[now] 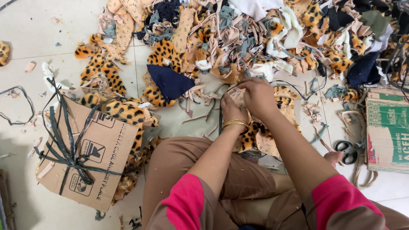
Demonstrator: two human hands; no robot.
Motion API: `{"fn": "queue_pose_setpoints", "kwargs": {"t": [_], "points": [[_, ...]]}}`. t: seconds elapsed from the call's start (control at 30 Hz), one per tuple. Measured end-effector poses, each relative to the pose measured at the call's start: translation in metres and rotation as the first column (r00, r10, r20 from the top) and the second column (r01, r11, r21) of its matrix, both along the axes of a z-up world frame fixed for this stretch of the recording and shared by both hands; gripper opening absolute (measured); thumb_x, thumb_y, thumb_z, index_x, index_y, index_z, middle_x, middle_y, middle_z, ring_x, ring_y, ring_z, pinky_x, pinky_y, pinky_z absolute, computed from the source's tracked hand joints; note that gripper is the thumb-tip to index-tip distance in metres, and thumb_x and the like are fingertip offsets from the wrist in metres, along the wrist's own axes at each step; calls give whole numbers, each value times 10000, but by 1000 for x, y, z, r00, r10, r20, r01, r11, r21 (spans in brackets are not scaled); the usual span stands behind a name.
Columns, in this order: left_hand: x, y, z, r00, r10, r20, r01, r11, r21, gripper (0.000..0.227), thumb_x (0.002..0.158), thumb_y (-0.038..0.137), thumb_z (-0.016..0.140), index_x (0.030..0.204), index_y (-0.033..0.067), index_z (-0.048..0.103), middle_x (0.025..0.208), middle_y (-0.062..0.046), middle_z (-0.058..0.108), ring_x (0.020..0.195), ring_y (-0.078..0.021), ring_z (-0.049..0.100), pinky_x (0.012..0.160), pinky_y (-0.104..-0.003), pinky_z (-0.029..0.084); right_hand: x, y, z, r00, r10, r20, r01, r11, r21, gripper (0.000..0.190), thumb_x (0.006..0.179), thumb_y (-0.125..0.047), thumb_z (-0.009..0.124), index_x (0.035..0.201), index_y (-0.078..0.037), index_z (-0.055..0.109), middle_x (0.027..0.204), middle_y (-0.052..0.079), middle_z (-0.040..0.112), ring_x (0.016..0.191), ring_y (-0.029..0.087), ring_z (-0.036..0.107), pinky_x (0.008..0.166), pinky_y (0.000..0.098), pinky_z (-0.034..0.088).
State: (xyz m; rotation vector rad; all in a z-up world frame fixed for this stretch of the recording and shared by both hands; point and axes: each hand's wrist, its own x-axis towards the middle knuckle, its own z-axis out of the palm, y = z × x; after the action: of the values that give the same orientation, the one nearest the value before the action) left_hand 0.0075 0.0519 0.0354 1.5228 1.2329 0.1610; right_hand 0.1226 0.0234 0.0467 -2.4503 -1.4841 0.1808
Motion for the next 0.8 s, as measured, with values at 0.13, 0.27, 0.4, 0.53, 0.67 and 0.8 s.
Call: {"fn": "queue_pose_setpoints", "kwargs": {"t": [0.13, 0.27, 0.4, 0.53, 0.67, 0.8], "points": [[5, 1, -24, 976, 204, 73, -206, 979, 12, 1059, 796, 5, 726, 1624, 25, 66, 1622, -254, 202, 1491, -447, 298, 1197, -516, 377, -37, 18, 70, 727, 212, -653, 2, 951, 310, 386, 902, 4, 547, 1123, -199, 789, 1241, 126, 715, 1157, 384, 636, 938, 508, 504], [8, 0, -35, 940, 318, 126, -326, 944, 52, 1183, 727, -15, 768, 1628, 24, 3, 1643, -266, 102, 1534, -441, 184, 1232, -516, 326, -25, 28, 35, 795, 29, -606, 120, 971, 205, 461, 860, -32, 519, 1144, -294, 770, 1271, 55, 691, 1086, 303, 671, 875, 437, 534], [4, 5, -12, 905, 407, 126, -418, 906, 73, 1150, 733, -75, 695, 1627, 20, -22, 1650, -287, 33, 1526, -472, 165, 1244, -535, 290, -14, 42, 4, 863, -6, -505, 31, 999, 42, 651, 838, 35, 465, 1317, -332, 710, 1557, 295, 367, 1332, 563, 463, 1106, 578, 439], [10, 5, -31, 874, 450, 183, -474, 872, 123, 1171, 708, -66, 695, 1626, 16, -26, 1646, -322, -21, 1527, -502, 124, 1234, -563, 265, -14, 49, 17, 852, 13, -524, -13, 1000, 3, 585, 850, -77, 516, 1380, -269, 670, 1327, 200, 611, 1190, 448, 609, 1012, 535, 487], [12, 4, -37, 882, 419, 216, -452, 882, 135, 1144, 721, -21, 719, 1647, 68, 52, 1678, -247, 72, 1554, -440, 123, 1237, -546, 231, -5, 46, 59, 636, 31, -771, 226, 948, 225, 213, 970, -34, 637, 1144, -79, 752, 931, 135, 683, 575, 81, 510, 506, 187, 415], [18, -1, -48, 840, 382, 386, -448, 889, 94, 960, 782, -9, 693, 1617, 40, 222, 1630, -280, 220, 1532, -450, 203, 1257, -535, 224, 4, 20, 98, 583, 113, -804, 233, 926, 299, 137, 933, -35, 759, 1063, 0, 737, 931, 159, 736, 802, 190, 715, 769, 282, 559]]}}
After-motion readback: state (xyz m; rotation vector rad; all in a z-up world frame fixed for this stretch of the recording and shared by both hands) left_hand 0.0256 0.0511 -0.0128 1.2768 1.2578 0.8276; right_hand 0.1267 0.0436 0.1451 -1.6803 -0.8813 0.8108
